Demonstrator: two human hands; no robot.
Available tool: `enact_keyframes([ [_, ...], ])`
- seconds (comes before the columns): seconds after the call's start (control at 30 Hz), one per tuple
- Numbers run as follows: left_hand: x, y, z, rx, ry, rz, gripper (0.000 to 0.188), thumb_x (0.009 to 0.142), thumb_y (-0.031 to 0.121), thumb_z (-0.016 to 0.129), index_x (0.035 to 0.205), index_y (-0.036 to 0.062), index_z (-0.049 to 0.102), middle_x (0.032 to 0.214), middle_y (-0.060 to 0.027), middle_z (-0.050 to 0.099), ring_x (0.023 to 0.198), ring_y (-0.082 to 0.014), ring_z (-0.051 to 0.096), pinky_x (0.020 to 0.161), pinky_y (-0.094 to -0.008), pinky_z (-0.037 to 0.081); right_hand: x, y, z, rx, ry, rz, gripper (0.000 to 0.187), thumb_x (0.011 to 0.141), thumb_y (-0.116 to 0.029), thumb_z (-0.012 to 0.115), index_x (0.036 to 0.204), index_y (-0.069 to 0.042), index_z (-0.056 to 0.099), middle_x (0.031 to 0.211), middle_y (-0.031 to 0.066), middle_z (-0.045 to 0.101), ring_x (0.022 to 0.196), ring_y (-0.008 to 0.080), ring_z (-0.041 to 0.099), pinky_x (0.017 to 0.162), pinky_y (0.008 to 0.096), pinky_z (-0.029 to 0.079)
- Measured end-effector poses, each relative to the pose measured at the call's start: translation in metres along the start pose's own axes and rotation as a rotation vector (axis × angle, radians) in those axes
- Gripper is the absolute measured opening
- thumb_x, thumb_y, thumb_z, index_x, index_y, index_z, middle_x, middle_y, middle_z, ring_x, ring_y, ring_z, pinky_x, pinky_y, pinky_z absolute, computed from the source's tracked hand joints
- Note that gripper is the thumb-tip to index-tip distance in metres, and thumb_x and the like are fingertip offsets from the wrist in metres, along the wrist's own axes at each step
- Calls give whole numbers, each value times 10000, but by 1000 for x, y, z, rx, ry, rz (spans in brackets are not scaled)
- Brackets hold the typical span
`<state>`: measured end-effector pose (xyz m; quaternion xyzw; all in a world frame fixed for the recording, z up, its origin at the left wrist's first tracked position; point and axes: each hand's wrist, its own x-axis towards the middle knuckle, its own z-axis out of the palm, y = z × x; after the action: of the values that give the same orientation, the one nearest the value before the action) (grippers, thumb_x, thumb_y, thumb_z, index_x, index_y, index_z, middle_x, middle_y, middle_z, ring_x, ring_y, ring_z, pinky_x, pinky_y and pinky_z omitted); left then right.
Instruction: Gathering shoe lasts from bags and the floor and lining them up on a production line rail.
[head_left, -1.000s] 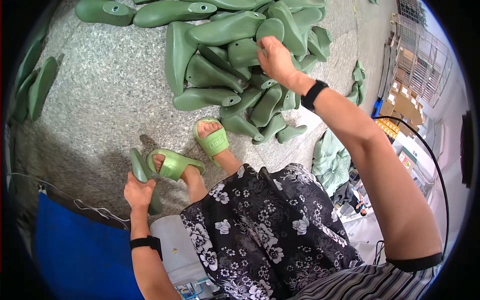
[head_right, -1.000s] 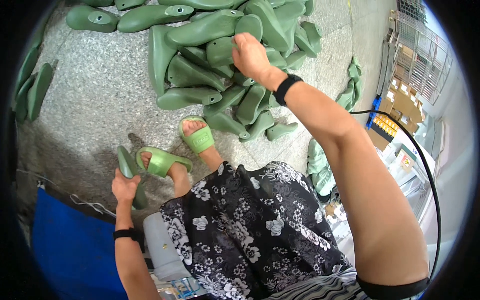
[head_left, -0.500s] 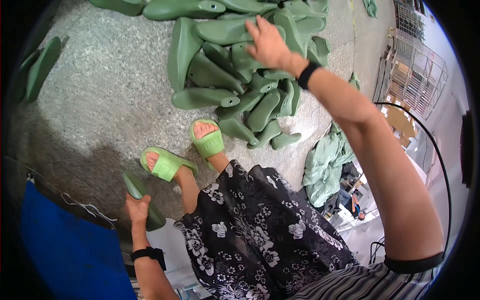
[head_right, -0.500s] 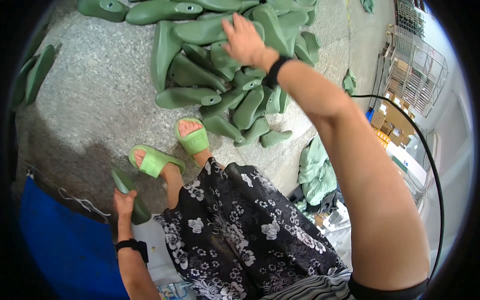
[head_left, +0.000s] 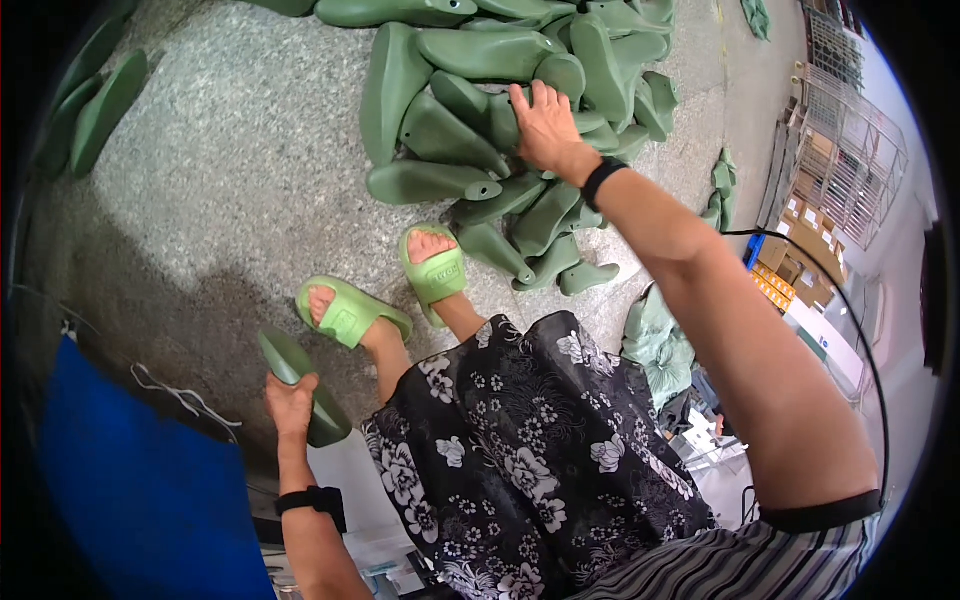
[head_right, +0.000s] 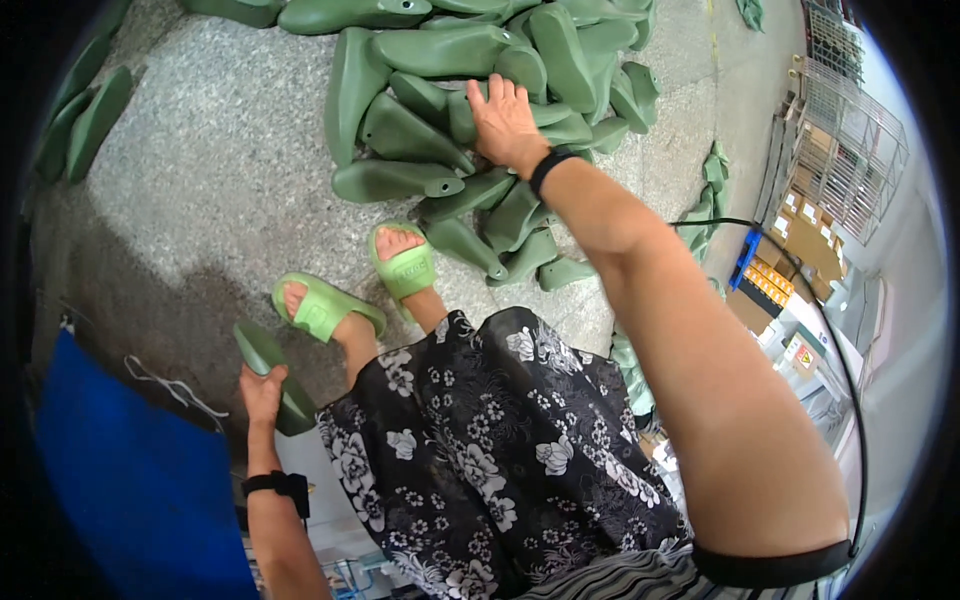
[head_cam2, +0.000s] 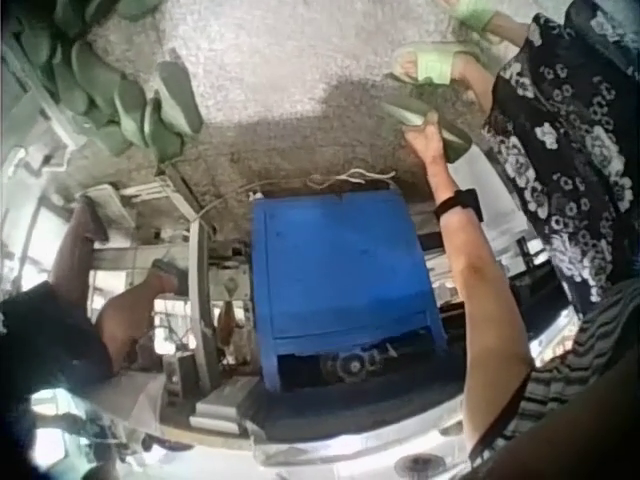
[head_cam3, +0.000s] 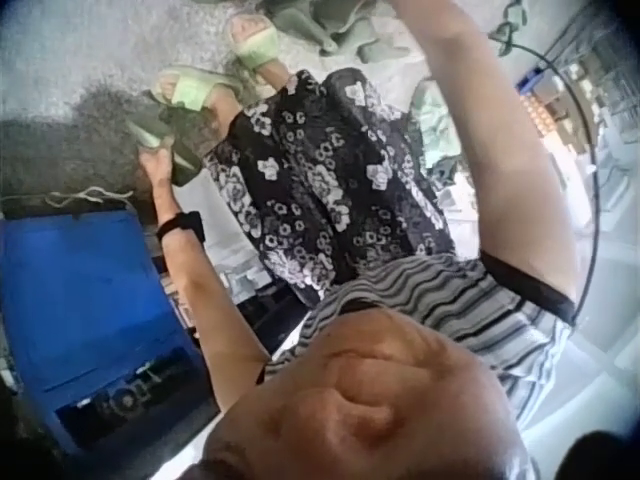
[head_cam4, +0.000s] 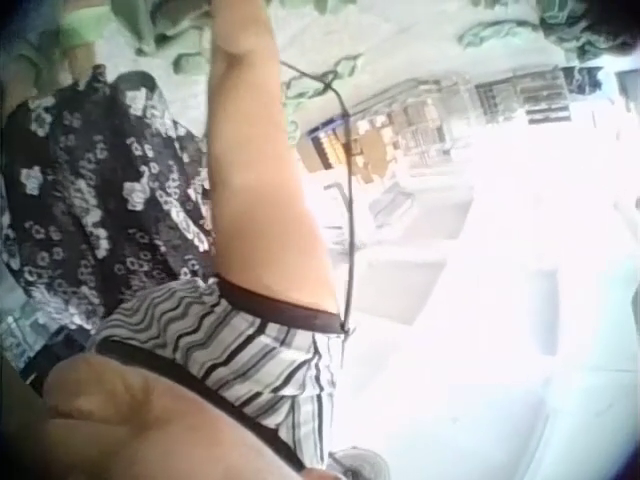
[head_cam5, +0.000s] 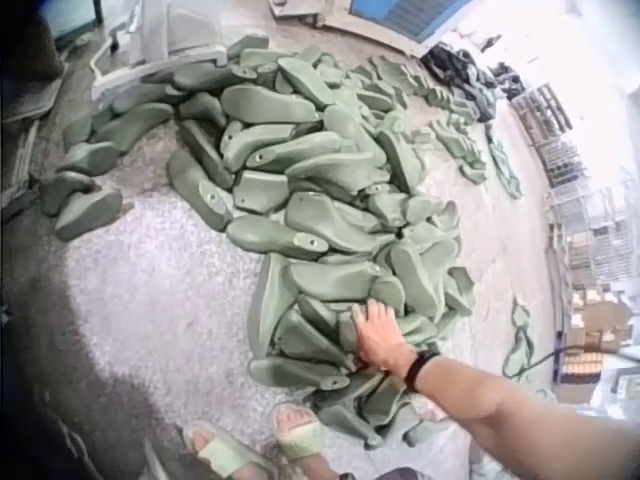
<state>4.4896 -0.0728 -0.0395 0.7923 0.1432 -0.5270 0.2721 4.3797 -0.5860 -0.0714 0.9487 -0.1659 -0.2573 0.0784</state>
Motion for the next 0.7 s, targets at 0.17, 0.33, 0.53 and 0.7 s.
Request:
enact_keyframes([
  [0.17, -29, 16, 1, 93, 110, 122, 443, 583, 201, 702, 955, 2, 566, 866, -144, 649, 802, -267, 637, 751, -349, 483, 15, 5, -22, -68, -238, -411, 704, 598, -119, 689, 1227, -40, 382, 1058, 165, 496, 1014, 313, 480, 856, 373, 391],
  [0.33, -98, 72, 0, 26, 138, 87, 480, 581, 257, 714, 963, 5, 569, 866, -163, 649, 814, -281, 642, 752, -373, 490, -15, -29, -94, 102, -181, -425, 864, 507, -123, 734, 1252, 45, 330, 1077, 196, 450, 1033, 348, 453, 919, 363, 385],
  [0.53, -236, 158, -32, -98, 129, 125, 455, 591, 210, 714, 968, -9, 585, 838, -144, 660, 771, -236, 653, 698, -351, 508, -90, -79, -258, 576, 113, -704, 916, 491, -120, 767, 1257, 64, 300, 1150, 244, 417, 1067, 414, 426, 925, 425, 395],
  [0.7, -376, 197, -69, -163, 99, 298, 694, 612, 338, 681, 1232, 106, 472, 950, -181, 646, 927, -348, 616, 794, -414, 489, -167, -95, -418, 837, 98, -844, 762, 585, -128, 726, 1206, 55, 325, 1053, 247, 447, 988, 412, 458, 865, 439, 411],
])
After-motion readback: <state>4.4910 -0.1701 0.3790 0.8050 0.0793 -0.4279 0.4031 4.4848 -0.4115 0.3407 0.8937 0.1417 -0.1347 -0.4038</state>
